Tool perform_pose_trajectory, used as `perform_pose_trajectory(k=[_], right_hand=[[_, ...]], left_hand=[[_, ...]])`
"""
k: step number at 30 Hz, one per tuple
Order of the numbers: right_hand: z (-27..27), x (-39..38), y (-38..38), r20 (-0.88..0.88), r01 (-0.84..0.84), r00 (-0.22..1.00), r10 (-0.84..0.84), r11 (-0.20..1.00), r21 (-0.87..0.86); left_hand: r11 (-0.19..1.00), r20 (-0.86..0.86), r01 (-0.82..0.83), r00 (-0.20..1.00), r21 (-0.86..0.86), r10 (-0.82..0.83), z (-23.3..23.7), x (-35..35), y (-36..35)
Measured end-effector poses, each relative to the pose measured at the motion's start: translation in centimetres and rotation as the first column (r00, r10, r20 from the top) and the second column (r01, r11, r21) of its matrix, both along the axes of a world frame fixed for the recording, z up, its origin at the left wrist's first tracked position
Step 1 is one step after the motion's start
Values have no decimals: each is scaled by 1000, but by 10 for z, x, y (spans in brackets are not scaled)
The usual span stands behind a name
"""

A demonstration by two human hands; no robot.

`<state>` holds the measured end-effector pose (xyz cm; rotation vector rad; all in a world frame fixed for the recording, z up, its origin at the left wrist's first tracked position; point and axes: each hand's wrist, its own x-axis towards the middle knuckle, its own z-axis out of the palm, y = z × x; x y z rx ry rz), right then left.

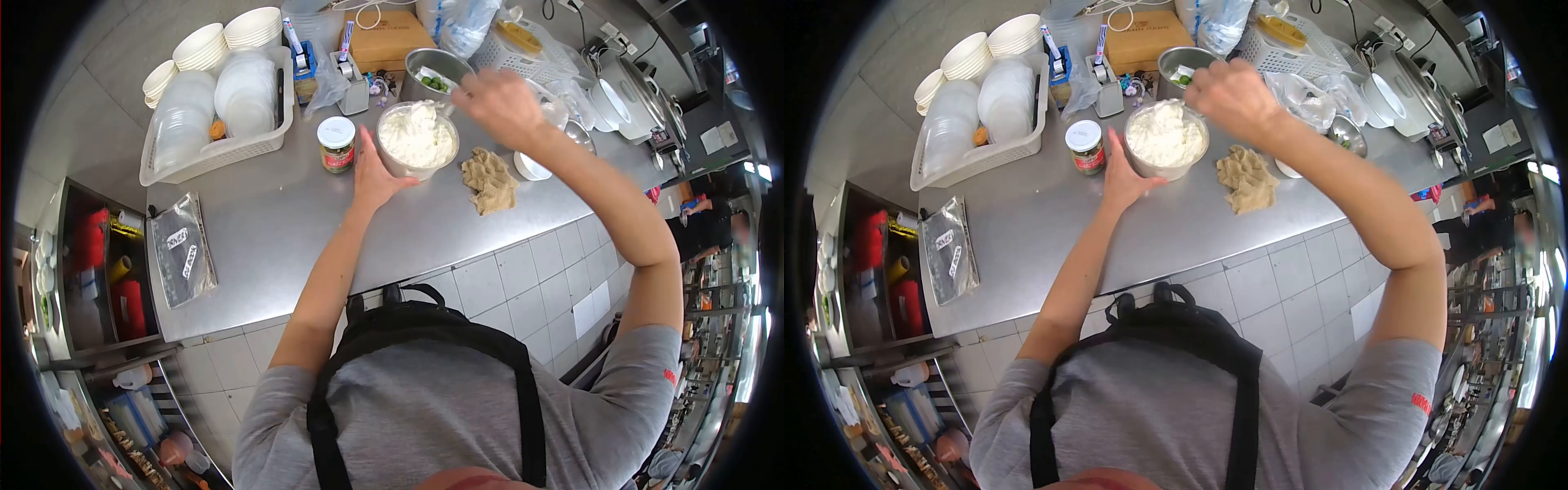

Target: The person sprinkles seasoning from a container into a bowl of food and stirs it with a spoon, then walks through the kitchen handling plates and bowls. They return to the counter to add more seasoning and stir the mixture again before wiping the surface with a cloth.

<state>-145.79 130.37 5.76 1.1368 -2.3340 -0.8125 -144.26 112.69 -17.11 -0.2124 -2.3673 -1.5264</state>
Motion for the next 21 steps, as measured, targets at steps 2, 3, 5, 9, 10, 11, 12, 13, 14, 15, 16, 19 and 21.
perform_pose_trajectory(k=[2,3,5,9,10,11,12,13,14,15,16,19,21], right_hand=[[-24,-7,5,31,-57,998,55,997,60],[-32,-8,4,107,51,993,-56,998,46],[-46,-9,5,267,262,926,-266,964,51],[-50,-15,-6,500,709,592,-632,704,51],[-57,-29,1,537,750,545,-644,661,31],[-63,-41,11,573,788,499,-651,615,13],[-57,-43,18,590,783,527,-611,620,-57],[-44,-42,24,605,774,555,-571,621,-124],[-33,-42,28,617,764,582,-531,616,-191],[-15,-37,22,603,760,582,-546,629,-164],[9,-28,14,587,756,582,-562,641,-136],[35,-2,-9,420,644,718,-555,758,-100],[31,1,-10,229,409,896,-381,908,-88]], left_hand=[[996,27,87,996,34,-88,2,-9,-1],[995,43,84,995,57,-87,5,-10,-1],[992,86,71,993,107,-81,9,-7,0],[999,72,-33,997,27,31,8,2,13],[998,61,-60,996,-2,60,9,7,16],[996,48,-89,995,-31,90,12,11,18],[993,54,-109,992,-52,112,10,11,19],[989,61,-130,989,-72,134,6,12,21],[984,70,-149,985,-93,155,1,12,23],[993,41,-107,993,-43,109,-1,12,18],[998,10,-62,998,7,62,-3,10,10],[1000,12,29,1000,-4,-29,-5,-1,-9],[996,15,82,997,-21,-82,-4,-9,-13]])
